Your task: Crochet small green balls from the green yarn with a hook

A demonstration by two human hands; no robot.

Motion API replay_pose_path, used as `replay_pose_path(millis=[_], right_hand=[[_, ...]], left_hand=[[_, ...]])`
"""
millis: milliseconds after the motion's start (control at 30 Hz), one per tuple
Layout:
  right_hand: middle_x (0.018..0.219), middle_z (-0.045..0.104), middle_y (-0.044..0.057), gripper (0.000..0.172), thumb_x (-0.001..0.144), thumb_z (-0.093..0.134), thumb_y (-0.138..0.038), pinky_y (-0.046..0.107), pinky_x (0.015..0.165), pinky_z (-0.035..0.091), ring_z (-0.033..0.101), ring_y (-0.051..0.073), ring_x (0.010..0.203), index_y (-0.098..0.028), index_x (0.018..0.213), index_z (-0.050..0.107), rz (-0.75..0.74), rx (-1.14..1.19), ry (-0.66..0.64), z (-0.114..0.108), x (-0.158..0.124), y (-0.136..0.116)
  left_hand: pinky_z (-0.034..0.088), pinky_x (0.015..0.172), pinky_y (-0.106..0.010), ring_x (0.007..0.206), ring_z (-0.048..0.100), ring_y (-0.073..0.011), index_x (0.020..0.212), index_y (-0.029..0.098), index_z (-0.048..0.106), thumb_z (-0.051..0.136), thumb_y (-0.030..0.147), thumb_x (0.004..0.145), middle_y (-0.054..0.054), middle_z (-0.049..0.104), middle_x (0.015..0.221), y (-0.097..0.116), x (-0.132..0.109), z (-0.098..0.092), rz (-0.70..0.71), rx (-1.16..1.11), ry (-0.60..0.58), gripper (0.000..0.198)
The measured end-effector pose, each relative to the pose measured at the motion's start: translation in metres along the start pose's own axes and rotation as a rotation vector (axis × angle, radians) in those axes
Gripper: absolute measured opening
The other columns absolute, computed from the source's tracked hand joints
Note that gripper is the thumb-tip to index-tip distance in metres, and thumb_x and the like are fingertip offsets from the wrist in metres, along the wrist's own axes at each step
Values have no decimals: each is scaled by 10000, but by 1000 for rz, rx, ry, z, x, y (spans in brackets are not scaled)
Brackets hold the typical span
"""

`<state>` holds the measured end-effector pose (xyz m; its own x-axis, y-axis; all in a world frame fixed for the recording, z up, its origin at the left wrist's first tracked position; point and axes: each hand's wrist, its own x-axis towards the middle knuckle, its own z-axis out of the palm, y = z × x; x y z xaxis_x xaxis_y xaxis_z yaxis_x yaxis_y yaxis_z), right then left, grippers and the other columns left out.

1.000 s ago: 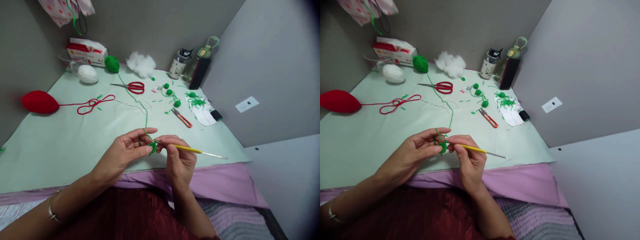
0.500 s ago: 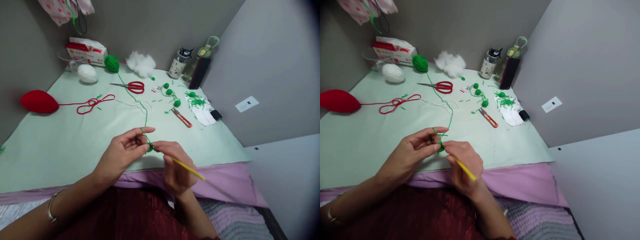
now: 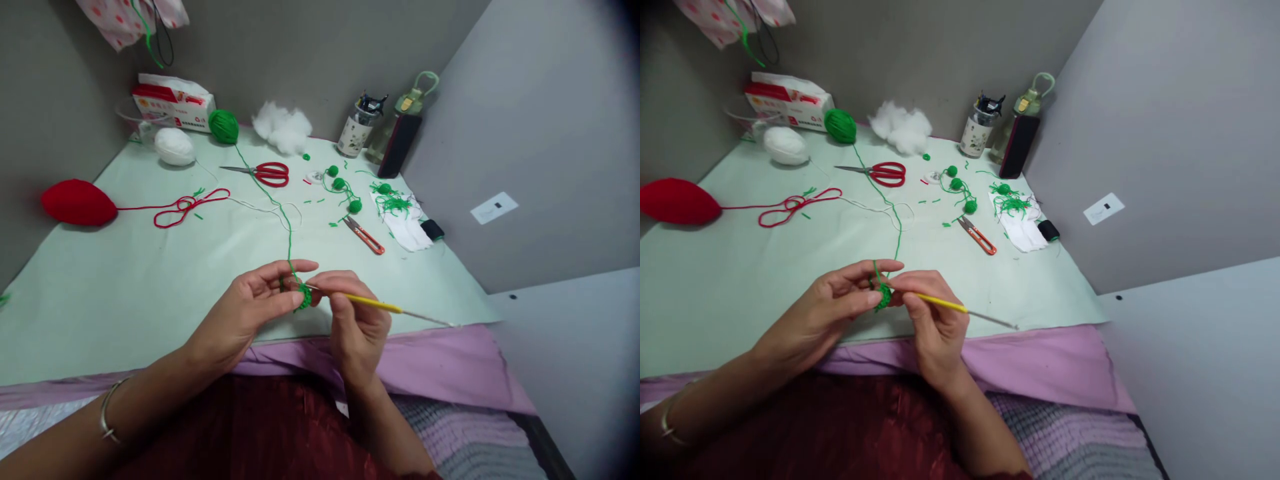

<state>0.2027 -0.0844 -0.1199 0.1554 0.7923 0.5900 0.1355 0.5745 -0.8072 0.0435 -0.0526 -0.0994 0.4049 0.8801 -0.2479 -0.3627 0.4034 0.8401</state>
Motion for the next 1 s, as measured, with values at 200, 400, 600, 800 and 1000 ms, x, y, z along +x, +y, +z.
replay_pose_path(millis=[200,400,600,800,1000], right_hand=[[1091,750,66,360,975,629,-106,357,789,654,731,198,971,-280,1278,717,-272,-412,-74,-1,-12,6],[973,749,50,294,996,583,-124,355,684,635,719,191,843,-278,1190,742,-187,-303,-3,-6,-7,5],[930,732,46,180,1021,585,-227,324,638,585,672,153,741,-237,1015,764,88,89,29,-2,0,4],[965,780,32,160,1013,611,-233,316,671,596,691,144,738,-254,1024,770,126,177,40,0,0,8],[969,803,48,205,1065,514,-283,323,678,630,741,153,736,-226,1028,707,216,329,-4,-6,2,7]], left_hand=[[493,814,-245,803,598,-121,1150,269,823,894,237,766,13,682,835,-1,0,3,18,-69,35,392],[518,829,-241,816,604,-123,1128,190,831,884,252,762,-27,701,879,1,6,-2,-179,-208,-47,375],[497,835,-225,824,614,-119,1074,236,844,867,233,783,-3,707,853,-2,5,-2,-33,-62,-20,292],[502,941,-307,934,656,-172,1142,284,823,881,235,772,-10,719,943,-1,-1,1,16,6,-2,378],[462,858,-262,866,567,-142,1106,299,838,830,270,830,6,627,876,2,-2,-3,42,94,15,278]])
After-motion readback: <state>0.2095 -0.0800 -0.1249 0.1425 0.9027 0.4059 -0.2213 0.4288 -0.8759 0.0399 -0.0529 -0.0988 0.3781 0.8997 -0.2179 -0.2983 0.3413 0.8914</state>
